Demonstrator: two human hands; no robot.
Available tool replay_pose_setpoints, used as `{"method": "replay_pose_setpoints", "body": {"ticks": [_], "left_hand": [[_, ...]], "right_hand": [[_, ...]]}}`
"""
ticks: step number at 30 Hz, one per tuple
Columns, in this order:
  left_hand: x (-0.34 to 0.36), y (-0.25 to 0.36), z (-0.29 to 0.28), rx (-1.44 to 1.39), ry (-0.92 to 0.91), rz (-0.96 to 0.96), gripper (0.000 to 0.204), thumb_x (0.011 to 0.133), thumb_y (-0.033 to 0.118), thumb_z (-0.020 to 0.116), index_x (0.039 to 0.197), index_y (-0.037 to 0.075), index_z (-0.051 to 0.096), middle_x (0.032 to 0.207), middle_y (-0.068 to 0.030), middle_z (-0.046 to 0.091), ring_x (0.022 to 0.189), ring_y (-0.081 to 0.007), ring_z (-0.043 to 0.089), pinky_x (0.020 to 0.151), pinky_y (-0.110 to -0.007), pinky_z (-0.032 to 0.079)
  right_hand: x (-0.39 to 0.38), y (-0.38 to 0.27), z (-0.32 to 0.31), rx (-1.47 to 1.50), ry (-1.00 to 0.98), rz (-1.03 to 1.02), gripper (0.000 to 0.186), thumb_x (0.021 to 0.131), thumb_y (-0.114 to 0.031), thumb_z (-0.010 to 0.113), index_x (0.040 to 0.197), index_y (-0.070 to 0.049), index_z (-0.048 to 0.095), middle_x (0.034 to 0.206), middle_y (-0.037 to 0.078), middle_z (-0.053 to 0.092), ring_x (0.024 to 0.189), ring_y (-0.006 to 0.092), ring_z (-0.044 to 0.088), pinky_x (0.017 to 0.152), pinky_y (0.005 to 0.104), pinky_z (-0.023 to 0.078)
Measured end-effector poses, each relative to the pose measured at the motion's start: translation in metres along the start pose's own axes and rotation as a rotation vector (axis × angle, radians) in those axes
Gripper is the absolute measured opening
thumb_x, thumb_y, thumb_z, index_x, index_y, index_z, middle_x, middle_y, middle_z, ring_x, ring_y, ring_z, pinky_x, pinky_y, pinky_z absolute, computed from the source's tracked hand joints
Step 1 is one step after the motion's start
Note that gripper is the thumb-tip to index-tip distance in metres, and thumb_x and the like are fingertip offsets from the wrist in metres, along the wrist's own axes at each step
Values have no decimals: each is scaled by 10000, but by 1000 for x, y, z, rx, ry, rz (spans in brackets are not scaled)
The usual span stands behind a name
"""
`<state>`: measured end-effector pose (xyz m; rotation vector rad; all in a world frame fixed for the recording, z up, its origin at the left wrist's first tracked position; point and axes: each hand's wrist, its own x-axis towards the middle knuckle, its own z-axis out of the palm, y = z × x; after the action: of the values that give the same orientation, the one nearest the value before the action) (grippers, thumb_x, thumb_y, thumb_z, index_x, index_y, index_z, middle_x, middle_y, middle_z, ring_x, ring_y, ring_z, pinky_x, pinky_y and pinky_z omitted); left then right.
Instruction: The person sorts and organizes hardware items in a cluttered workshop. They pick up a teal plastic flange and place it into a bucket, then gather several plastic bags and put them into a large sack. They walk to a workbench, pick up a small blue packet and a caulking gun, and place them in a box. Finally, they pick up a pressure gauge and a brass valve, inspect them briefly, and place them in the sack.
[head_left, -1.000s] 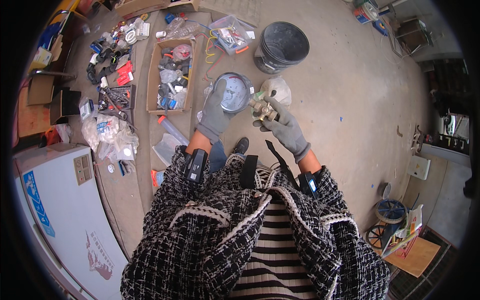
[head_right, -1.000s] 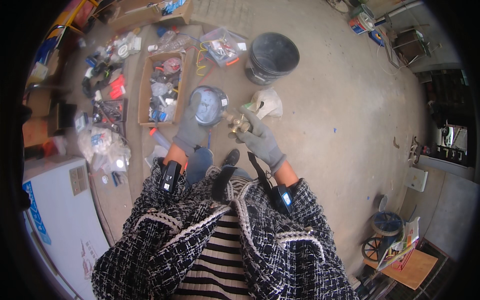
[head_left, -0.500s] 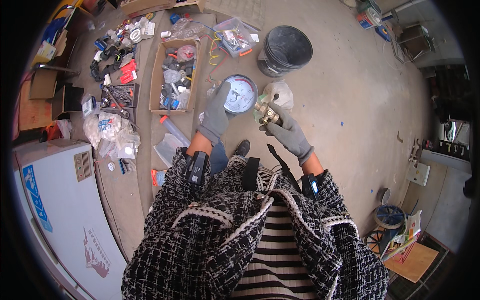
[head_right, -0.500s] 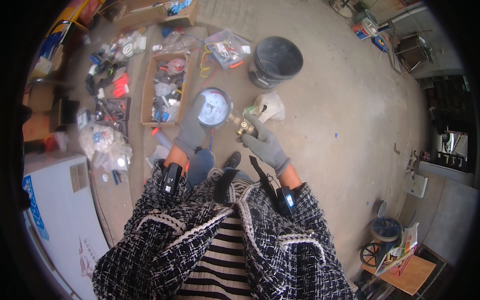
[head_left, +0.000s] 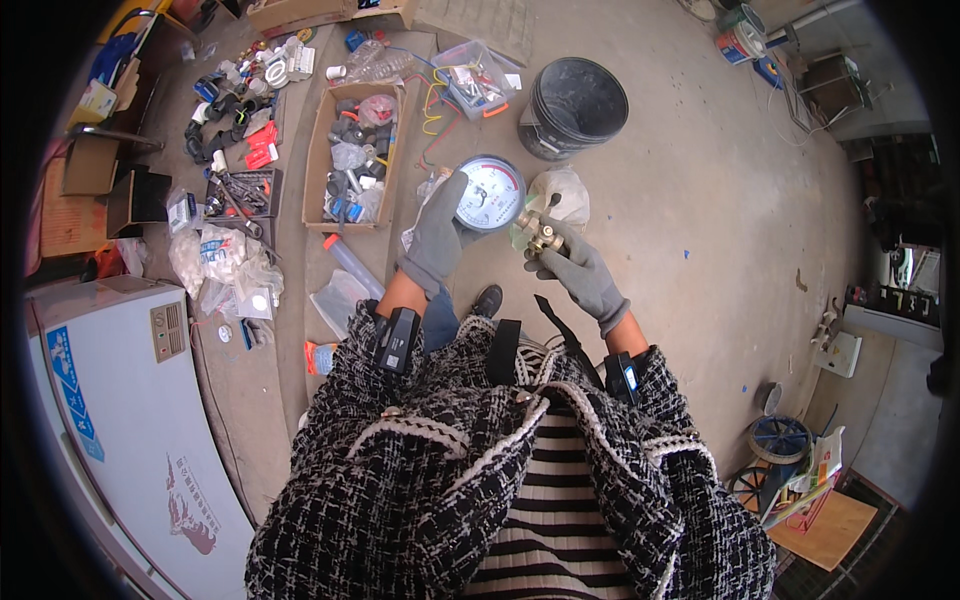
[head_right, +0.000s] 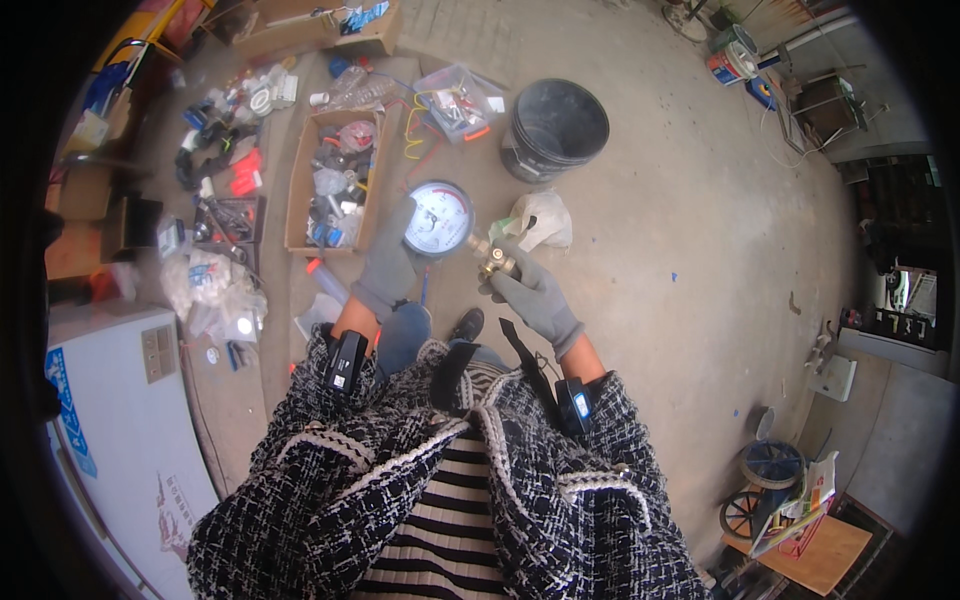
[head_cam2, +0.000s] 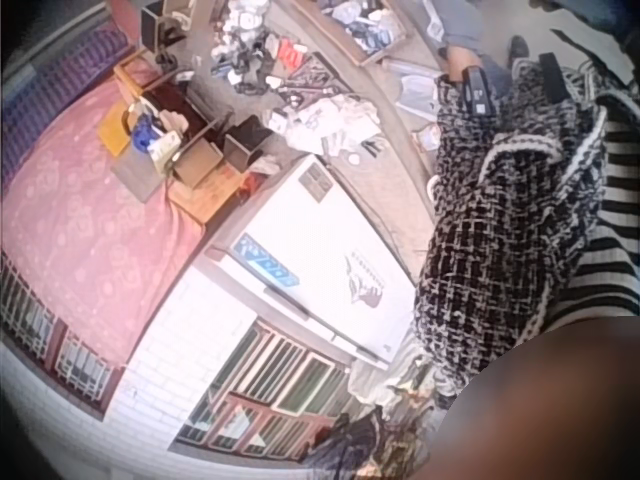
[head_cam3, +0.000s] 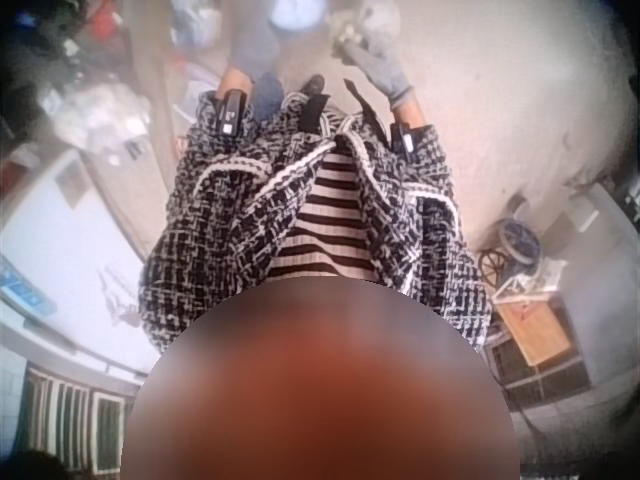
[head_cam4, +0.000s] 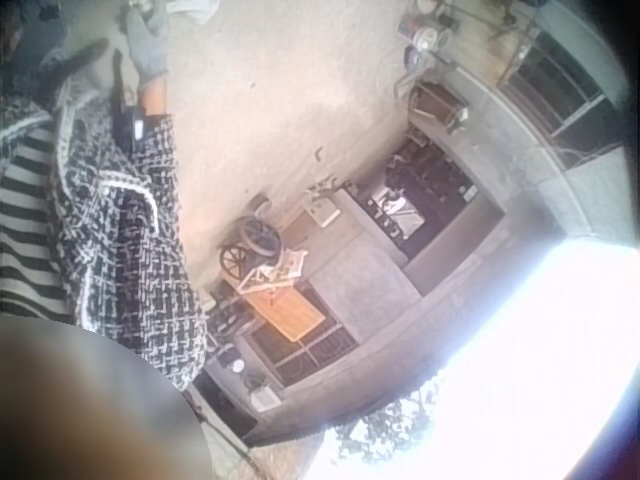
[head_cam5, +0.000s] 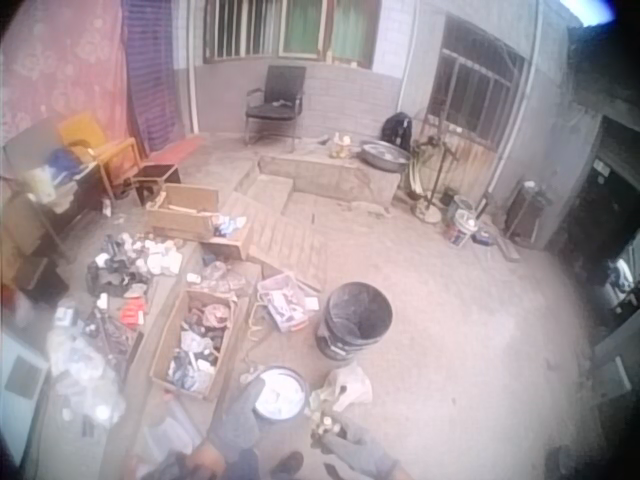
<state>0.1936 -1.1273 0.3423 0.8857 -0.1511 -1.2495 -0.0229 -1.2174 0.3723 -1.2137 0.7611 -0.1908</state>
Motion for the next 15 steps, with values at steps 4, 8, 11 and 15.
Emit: {"method": "replay_pose_setpoints", "body": {"ticks": [4,8,11,15], "left_hand": [[1,-2,-3,12,-22,-4,513,1005,441,488,1344,57,507,1258,-96,619,1130,-216,643,906,-390,575],[2,-3,-4,1,-56,26,525,1001,450,486,1335,47,513,1245,-94,627,1122,-216,649,905,-382,576],[2,-3,-4,-9,-52,39,524,999,455,484,1324,45,520,1233,-94,635,1114,-213,654,902,-372,576],[0,-2,-3,3,-30,52,528,996,465,487,1321,51,520,1235,-99,636,1114,-208,654,903,-367,575]], "right_hand": [[1,3,-1,25,21,5,521,980,-135,566,1454,2,400,1107,68,646,935,150,664,767,259,525],[0,3,1,-16,5,-19,468,981,-146,573,1411,-1,459,1073,55,660,926,131,659,770,253,520],[-1,0,3,-54,-4,-26,432,983,-151,570,1382,-5,496,1046,43,667,915,117,657,763,246,516],[-3,-4,5,-70,-16,-27,421,985,-160,567,1374,-10,510,1030,36,669,896,106,655,750,240,514]]}}
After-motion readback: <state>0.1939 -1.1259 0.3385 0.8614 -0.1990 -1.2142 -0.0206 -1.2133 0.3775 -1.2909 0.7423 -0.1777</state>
